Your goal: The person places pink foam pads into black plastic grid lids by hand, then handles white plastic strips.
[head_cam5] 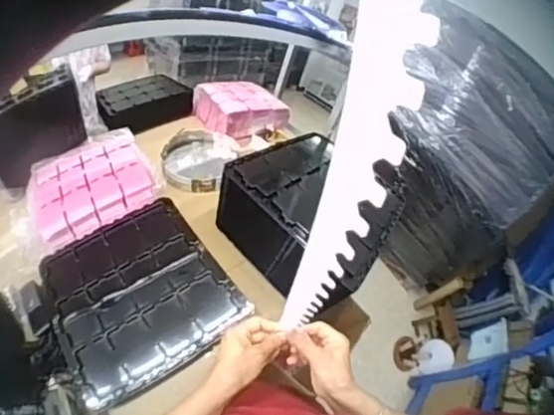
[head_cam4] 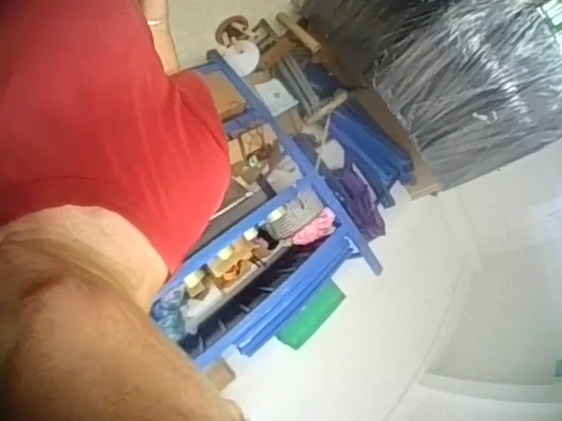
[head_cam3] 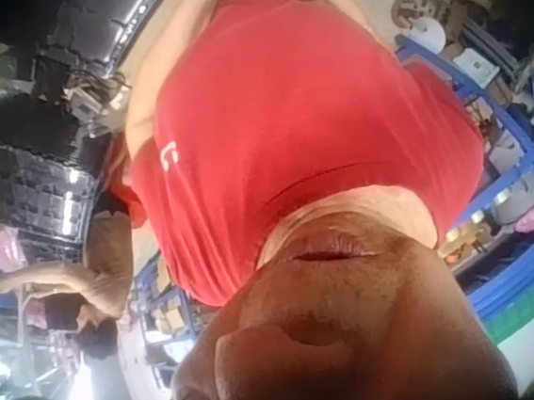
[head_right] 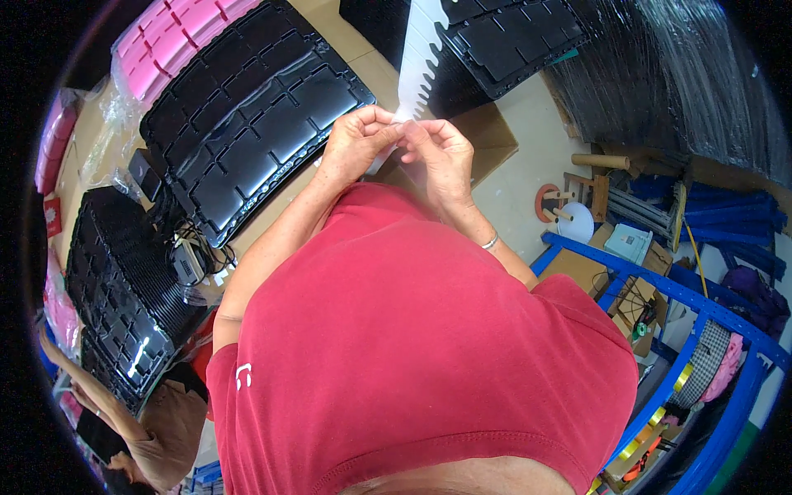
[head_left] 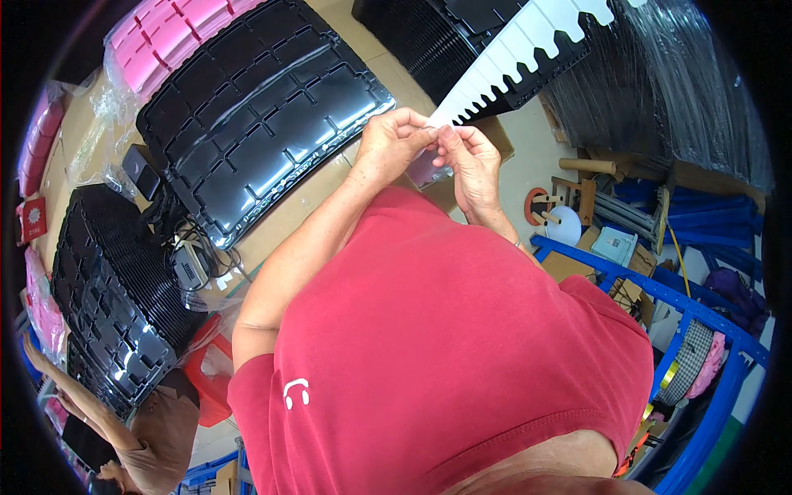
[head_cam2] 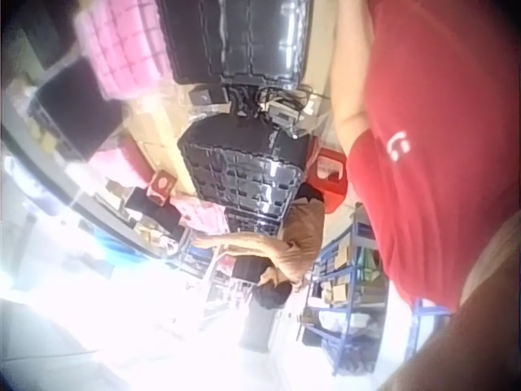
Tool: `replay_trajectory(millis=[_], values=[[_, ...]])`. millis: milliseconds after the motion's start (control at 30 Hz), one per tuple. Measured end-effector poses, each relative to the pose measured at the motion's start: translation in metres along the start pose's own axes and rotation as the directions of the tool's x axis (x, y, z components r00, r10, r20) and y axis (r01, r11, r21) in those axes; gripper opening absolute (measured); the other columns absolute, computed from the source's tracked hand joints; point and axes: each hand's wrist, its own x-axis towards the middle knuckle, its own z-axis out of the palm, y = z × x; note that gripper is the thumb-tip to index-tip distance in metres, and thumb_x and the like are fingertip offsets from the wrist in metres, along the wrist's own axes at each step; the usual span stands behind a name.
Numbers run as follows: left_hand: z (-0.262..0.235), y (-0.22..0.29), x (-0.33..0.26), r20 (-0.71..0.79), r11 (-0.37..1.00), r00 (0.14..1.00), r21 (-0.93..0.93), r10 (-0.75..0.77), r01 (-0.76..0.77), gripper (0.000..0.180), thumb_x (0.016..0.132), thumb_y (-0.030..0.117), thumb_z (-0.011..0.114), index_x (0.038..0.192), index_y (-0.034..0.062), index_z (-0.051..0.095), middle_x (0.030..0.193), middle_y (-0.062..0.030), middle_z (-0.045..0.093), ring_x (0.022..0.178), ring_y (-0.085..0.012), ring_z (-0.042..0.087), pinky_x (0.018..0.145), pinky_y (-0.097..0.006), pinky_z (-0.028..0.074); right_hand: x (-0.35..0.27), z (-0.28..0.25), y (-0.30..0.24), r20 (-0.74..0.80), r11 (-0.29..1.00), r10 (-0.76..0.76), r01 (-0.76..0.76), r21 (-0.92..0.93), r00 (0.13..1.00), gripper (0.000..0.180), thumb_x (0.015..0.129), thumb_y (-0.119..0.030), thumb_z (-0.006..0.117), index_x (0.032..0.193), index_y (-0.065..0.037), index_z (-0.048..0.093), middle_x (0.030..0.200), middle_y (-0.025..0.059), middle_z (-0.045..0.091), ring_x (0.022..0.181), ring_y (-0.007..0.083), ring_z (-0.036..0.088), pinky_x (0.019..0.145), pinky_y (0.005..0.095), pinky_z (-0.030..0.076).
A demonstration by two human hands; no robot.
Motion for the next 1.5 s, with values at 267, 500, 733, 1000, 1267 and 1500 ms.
replay_trajectory(millis=[267, 500, 733, 1000, 1267, 1500], values=[[0.002, 0.007, -0.001, 0.109, 0.984, 0.994, -0.178, -0.001, 0.021, 0.016, 0.091, 0.016, 0.065, 0.102, 0.0037, 0.065, 0.087, -0.0042, 0.070, 0.075, -0.0070, 0.062, 0.068, -0.021, 0.048, 0.004, -0.004, -0.006, -0.054, 0.998, -0.025, 0.028, 0.058, 0.998, 0.018, 0.088, -0.013, 0.069, 0.096, 0.001, 0.061, 0.083, 0.0081, 0.066, 0.066, 0.0089, 0.060, 0.058, 0.0196, 0.050], [0.006, 0.013, 0.002, 0.130, 0.996, 0.990, -0.085, 0.046, -0.035, 0.019, 0.091, 0.020, 0.065, 0.101, 0.0032, 0.066, 0.087, -0.0030, 0.070, 0.076, -0.0064, 0.061, 0.069, -0.021, 0.047, 0.003, -0.008, -0.013, -0.054, 0.993, -0.112, 0.109, -0.056, 0.992, 0.015, 0.087, -0.008, 0.069, 0.096, 0.002, 0.063, 0.082, 0.0072, 0.067, 0.069, 0.0101, 0.063, 0.060, 0.0200, 0.051], [0.004, 0.001, 0.010, 0.176, 0.996, 0.984, -0.093, 0.023, -0.006, 0.021, 0.091, 0.019, 0.065, 0.102, 0.0012, 0.068, 0.087, -0.0043, 0.071, 0.084, -0.0078, 0.064, 0.075, -0.022, 0.051, 0.000, -0.010, -0.009, 0.140, 0.441, -0.694, 0.571, -0.692, 0.706, 0.011, 0.078, 0.001, 0.072, 0.086, -0.001, 0.066, 0.080, 0.0056, 0.067, 0.073, 0.0114, 0.064, 0.064, 0.0230, 0.052], [0.014, 0.018, 0.005, 0.235, 0.967, 0.972, -0.252, 0.021, 0.040, 0.023, 0.090, 0.021, 0.066, 0.103, 0.0019, 0.069, 0.090, -0.0046, 0.070, 0.084, -0.0072, 0.061, 0.074, -0.023, 0.049, 0.005, -0.021, -0.009, -0.053, 0.756, -0.526, 0.438, -0.485, 0.849, 0.011, 0.076, 0.004, 0.071, 0.085, 0.000, 0.067, 0.084, 0.0070, 0.066, 0.073, 0.0107, 0.063, 0.063, 0.0223, 0.051], [0.021, 0.035, 0.011, 0.072, 0.981, 0.984, -0.121, 0.161, -0.151, 0.018, 0.093, 0.022, 0.063, 0.091, 0.0045, 0.068, 0.084, -0.0057, 0.070, 0.078, -0.0095, 0.065, 0.073, -0.025, 0.052, -0.001, -0.022, -0.026, 0.479, 0.020, -0.738, 0.725, -0.689, 0.475, 0.017, 0.073, 0.001, 0.077, 0.085, -0.003, 0.065, 0.083, 0.0083, 0.067, 0.074, 0.0184, 0.065, 0.063, 0.0253, 0.053], [0.010, 0.034, 0.006, 0.000, 0.970, 0.989, -0.198, 0.146, -0.143, 0.018, 0.093, 0.023, 0.063, 0.089, 0.0063, 0.065, 0.083, -0.0062, 0.071, 0.077, -0.0124, 0.068, 0.067, -0.025, 0.054, -0.009, -0.029, -0.071, 0.410, 0.445, -0.557, 0.677, -0.586, 0.722, 0.012, 0.074, 0.000, 0.074, 0.083, -0.004, 0.067, 0.082, 0.0055, 0.065, 0.071, 0.0149, 0.062, 0.062, 0.0257, 0.051]])
